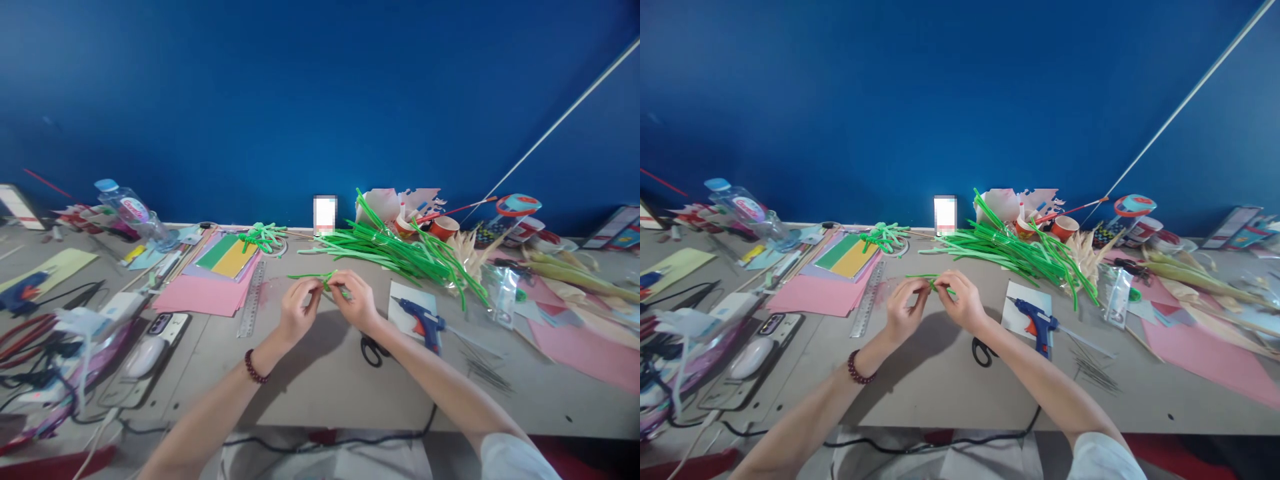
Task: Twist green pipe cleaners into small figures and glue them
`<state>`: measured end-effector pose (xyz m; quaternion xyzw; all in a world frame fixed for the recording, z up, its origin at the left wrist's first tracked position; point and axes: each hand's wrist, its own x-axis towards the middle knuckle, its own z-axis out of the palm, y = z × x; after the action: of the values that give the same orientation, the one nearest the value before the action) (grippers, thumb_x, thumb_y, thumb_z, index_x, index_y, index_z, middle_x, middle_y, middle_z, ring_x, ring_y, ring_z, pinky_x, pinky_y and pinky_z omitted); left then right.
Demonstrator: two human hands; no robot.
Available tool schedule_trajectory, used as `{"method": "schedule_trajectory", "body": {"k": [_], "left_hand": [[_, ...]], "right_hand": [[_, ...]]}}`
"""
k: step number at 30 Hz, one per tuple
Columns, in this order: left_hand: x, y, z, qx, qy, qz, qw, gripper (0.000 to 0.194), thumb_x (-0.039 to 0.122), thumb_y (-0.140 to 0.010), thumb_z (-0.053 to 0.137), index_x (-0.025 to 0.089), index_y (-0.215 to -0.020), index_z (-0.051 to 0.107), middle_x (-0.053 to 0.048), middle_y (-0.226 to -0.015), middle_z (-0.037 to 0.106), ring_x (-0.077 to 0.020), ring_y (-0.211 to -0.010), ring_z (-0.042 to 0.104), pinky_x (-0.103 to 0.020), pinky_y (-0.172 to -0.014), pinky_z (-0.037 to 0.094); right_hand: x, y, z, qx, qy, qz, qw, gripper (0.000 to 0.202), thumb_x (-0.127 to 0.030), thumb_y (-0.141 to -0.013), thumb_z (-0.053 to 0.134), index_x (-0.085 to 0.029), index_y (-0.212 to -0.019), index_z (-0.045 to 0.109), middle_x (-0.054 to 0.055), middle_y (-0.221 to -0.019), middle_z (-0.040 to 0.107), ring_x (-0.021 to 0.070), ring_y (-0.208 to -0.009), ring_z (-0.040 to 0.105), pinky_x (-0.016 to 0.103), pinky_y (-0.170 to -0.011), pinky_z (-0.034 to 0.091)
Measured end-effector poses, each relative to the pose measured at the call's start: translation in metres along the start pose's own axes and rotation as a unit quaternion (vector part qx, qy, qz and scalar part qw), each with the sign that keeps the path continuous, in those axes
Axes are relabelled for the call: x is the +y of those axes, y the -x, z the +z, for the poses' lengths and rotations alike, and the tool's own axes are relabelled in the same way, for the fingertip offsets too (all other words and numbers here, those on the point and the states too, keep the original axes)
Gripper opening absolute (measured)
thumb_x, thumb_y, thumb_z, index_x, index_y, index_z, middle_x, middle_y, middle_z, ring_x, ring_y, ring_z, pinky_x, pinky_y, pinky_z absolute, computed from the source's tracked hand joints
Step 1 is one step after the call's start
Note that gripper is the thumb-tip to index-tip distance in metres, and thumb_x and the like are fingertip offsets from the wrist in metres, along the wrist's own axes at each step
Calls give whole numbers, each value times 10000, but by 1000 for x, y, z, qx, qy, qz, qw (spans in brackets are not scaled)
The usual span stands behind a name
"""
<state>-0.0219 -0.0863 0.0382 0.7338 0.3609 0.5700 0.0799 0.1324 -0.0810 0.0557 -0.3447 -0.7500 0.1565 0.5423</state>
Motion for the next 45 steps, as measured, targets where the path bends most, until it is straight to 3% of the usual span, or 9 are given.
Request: {"method": "schedule_trajectory", "body": {"k": [4,8,13,22,27,31,36,40,45], "left_hand": [[-1,0,0,-5,16,-39,999,97,184,-842,559,184,-932,594,-60,-864,652,-145,-772,616,-278,-699,519],[-6,-1,0,-2,12,-31,999,82,193,-860,533,183,-905,600,-63,-857,661,-152,-786,625,-291,-722,511],[-9,-3,-1,2,-9,-21,1000,99,176,-876,493,186,-861,590,-52,-813,666,-151,-773,628,-285,-717,498],[-7,-2,0,-20,-3,-22,1000,108,162,-880,469,188,-843,567,-51,-787,647,-150,-749,613,-273,-693,492],[-4,-2,1,-15,11,-33,999,85,161,-873,494,186,-850,571,-42,-790,643,-135,-737,608,-260,-699,493],[0,-1,2,12,49,-65,997,152,206,-838,571,180,-986,552,-65,-903,642,-146,-800,623,-277,-720,507],[4,-3,-1,9,9,-18,1000,35,198,-825,589,173,-849,596,-56,-832,629,-160,-818,601,-299,-752,494],[3,-4,-2,-3,9,-21,1000,65,205,-830,581,172,-875,615,-58,-829,628,-150,-767,599,-277,-691,504],[0,-3,-1,-2,-6,0,1000,96,151,-854,526,179,-905,601,-73,-894,646,-163,-859,614,-312,-779,516]], "right_hand": [[1,-2,0,-9,-60,69,996,92,-226,-861,514,-204,-865,604,60,-854,643,156,-778,628,282,-685,540],[6,-5,-2,-33,-116,108,987,116,-265,-851,537,-195,-903,614,57,-880,647,140,-715,641,276,-677,554],[10,-11,-8,-62,-41,61,995,81,-255,-824,585,-206,-863,637,51,-863,678,174,-804,638,323,-770,535],[15,-6,-6,-65,56,-16,996,117,-166,-839,505,-210,-855,613,52,-828,673,193,-855,611,348,-795,489],[10,-6,-5,-57,60,-9,997,127,-126,-804,502,-210,-849,586,48,-828,652,186,-844,596,331,-783,476],[5,-4,-4,-2,66,12,998,96,-123,-789,522,-204,-811,570,49,-801,633,184,-805,589,323,-750,470],[-2,-4,-3,7,96,-26,995,99,-124,-786,529,-202,-737,563,50,-734,613,184,-735,569,317,-679,465],[-2,-2,-3,9,83,-42,996,101,-125,-789,533,-207,-750,575,50,-739,624,178,-730,575,312,-672,475],[2,1,-1,0,58,-40,998,118,-125,-810,512,-213,-789,588,53,-773,639,169,-754,598,301,-698,492]]}}
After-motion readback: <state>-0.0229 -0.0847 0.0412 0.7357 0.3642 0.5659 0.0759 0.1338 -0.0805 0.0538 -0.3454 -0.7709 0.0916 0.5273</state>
